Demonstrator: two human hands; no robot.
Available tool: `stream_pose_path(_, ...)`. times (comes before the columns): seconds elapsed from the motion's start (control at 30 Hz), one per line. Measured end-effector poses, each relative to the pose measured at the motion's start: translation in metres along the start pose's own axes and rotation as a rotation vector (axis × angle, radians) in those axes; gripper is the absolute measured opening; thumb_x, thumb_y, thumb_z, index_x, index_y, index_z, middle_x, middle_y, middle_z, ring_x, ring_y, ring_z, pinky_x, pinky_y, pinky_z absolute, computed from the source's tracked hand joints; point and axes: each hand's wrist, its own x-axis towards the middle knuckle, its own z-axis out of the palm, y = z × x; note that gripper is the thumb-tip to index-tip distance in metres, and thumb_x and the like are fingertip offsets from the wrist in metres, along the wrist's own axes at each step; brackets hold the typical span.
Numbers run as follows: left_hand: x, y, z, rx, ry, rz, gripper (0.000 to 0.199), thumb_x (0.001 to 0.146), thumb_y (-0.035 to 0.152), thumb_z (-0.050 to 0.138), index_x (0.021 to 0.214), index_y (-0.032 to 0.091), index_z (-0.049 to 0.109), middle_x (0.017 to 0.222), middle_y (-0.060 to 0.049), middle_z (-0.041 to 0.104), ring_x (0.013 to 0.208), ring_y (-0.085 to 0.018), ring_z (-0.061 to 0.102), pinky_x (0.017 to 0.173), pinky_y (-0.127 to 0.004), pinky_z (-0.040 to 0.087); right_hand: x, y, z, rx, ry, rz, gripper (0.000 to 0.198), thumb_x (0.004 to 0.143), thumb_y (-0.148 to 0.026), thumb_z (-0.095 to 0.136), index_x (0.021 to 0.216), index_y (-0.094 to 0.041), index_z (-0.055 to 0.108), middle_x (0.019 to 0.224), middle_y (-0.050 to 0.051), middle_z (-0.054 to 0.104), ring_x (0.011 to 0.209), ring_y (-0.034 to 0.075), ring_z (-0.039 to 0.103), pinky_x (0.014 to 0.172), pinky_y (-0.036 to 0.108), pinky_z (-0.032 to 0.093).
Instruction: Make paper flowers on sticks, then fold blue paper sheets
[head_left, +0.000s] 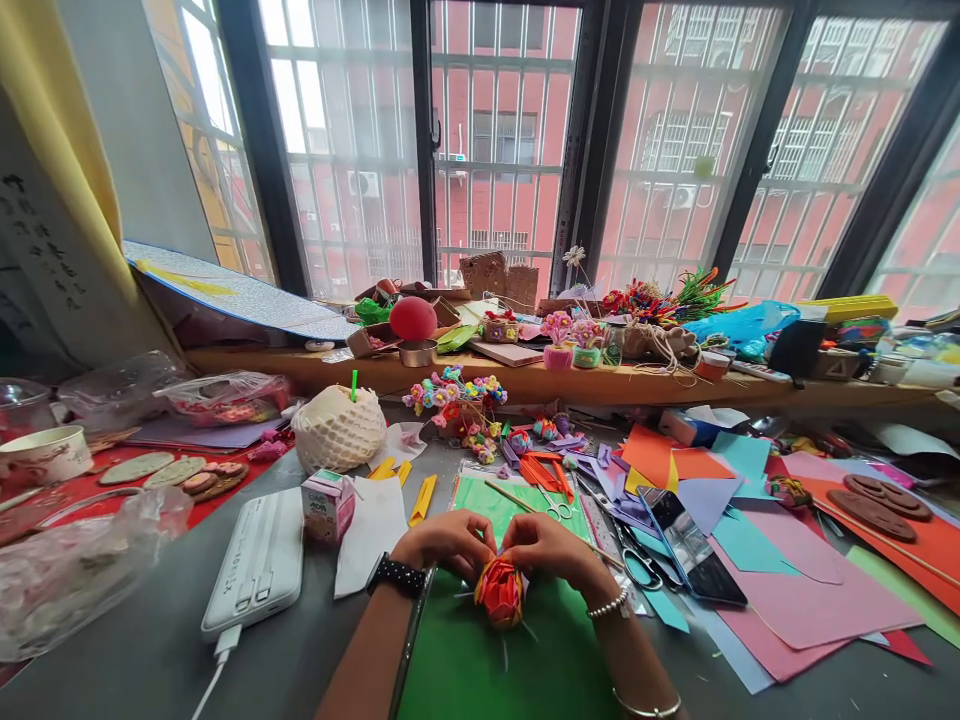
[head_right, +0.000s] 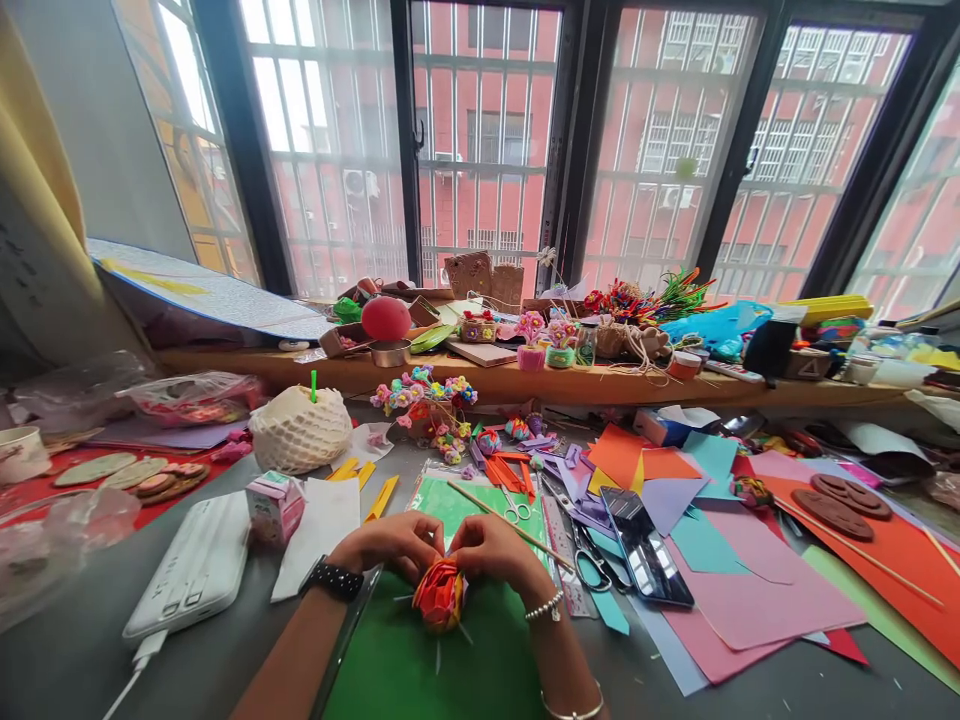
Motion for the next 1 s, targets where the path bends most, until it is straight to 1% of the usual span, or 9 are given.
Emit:
stream_pose_path(0.1,-0.001,0.001,0.000,-0.004,-0.014,0.026,0.030,0.046,0.025,0.071,0.066,0.014,0.053,0.061,0.003,0.056,0.056,-0.010,0.054,0.056,-0.022,0.044,-0.001,-0.002,-0.001,0.023,-0.015,0.004,0.013,0.058,-0.023,0.063,0.063,-0.015,0.053,0.052,-0.005,0.052,0.046,0.007,0.045,0.045,0.019,0.034)
stream_pose_path(0.2,-0.003,0.003,-0.001,0.003,0.031,0.081,0.029,0.049,0.027,0.069,0.068,0.014,0.052,0.062,0.002,0.056,0.058,-0.010,0.054,0.057,-0.022,0.044,-0.001,-0.005,-0.001,-0.027,0.067,-0.049,0.012,0.059,-0.023,0.063,0.063,-0.015,0.054,0.053,-0.004,0.052,0.047,0.007,0.045,0.045,0.019,0.034)
stream_pose_path(0.33,-0.009,0.014,0.001,0.083,0.157,0.276,0.024,0.057,0.030,0.064,0.070,0.013,0.053,0.065,0.001,0.056,0.058,-0.010,0.052,0.056,-0.021,0.041,-0.002,-0.013,-0.003,-0.193,0.240,-0.260,0.011,0.066,-0.027,0.060,0.066,-0.016,0.056,0.063,-0.001,0.058,0.056,0.011,0.051,0.051,0.021,0.039)
stream_pose_path(0.43,-0.014,0.025,0.004,0.225,0.279,0.449,0.018,0.062,0.028,0.058,0.070,0.012,0.054,0.066,0.000,0.056,0.062,-0.012,0.052,0.055,-0.020,0.039,-0.006,-0.021,-0.004,-0.323,0.361,-0.412,0.010,0.072,-0.027,0.056,0.072,-0.018,0.058,0.071,0.001,0.061,0.064,0.013,0.054,0.061,0.025,0.042)
stream_pose_path(0.5,-0.018,0.031,0.006,0.342,0.362,0.509,0.014,0.065,0.024,0.054,0.072,0.013,0.056,0.070,-0.001,0.059,0.066,-0.013,0.053,0.057,-0.020,0.040,-0.008,-0.024,-0.004,-0.384,0.425,-0.486,0.009,0.075,-0.027,0.054,0.075,-0.019,0.058,0.073,0.002,0.061,0.068,0.015,0.055,0.065,0.027,0.043)
stream_pose_path(0.57,-0.021,0.035,0.009,0.455,0.451,0.541,0.012,0.066,0.020,0.050,0.073,0.014,0.058,0.073,-0.002,0.061,0.070,-0.014,0.054,0.060,-0.020,0.040,-0.008,-0.026,-0.003,-0.448,0.475,-0.541,0.009,0.077,-0.025,0.052,0.076,-0.020,0.058,0.074,0.003,0.060,0.070,0.016,0.055,0.066,0.028,0.043)
stream_pose_path(0.67,-0.022,0.036,0.012,0.579,0.545,0.590,0.017,0.068,0.015,0.046,0.076,0.016,0.061,0.076,0.000,0.063,0.072,-0.014,0.055,0.063,-0.019,0.040,-0.007,-0.024,-0.002,-0.553,0.542,-0.596,0.009,0.078,-0.022,0.050,0.075,-0.020,0.058,0.074,0.004,0.060,0.072,0.017,0.053,0.068,0.030,0.041)
stream_pose_path(0.83,-0.021,0.036,0.015,0.707,0.613,0.593,0.020,0.070,0.013,0.045,0.078,0.019,0.063,0.077,0.000,0.065,0.071,-0.013,0.056,0.064,-0.019,0.039,-0.001,-0.017,-0.002,-0.669,0.594,-0.648,0.008,0.076,-0.018,0.049,0.076,-0.020,0.057,0.074,0.005,0.059,0.071,0.019,0.051,0.065,0.030,0.040)
stream_pose_path(1.0,-0.024,0.043,0.017,0.842,0.647,0.549,0.018,0.072,0.015,0.047,0.078,0.019,0.064,0.076,-0.002,0.065,0.071,-0.015,0.056,0.063,-0.021,0.037,-0.001,-0.015,-0.002,-0.685,0.620,-0.656,0.008,0.077,-0.018,0.049,0.077,-0.020,0.057,0.074,0.005,0.059,0.072,0.019,0.051,0.066,0.030,0.040)
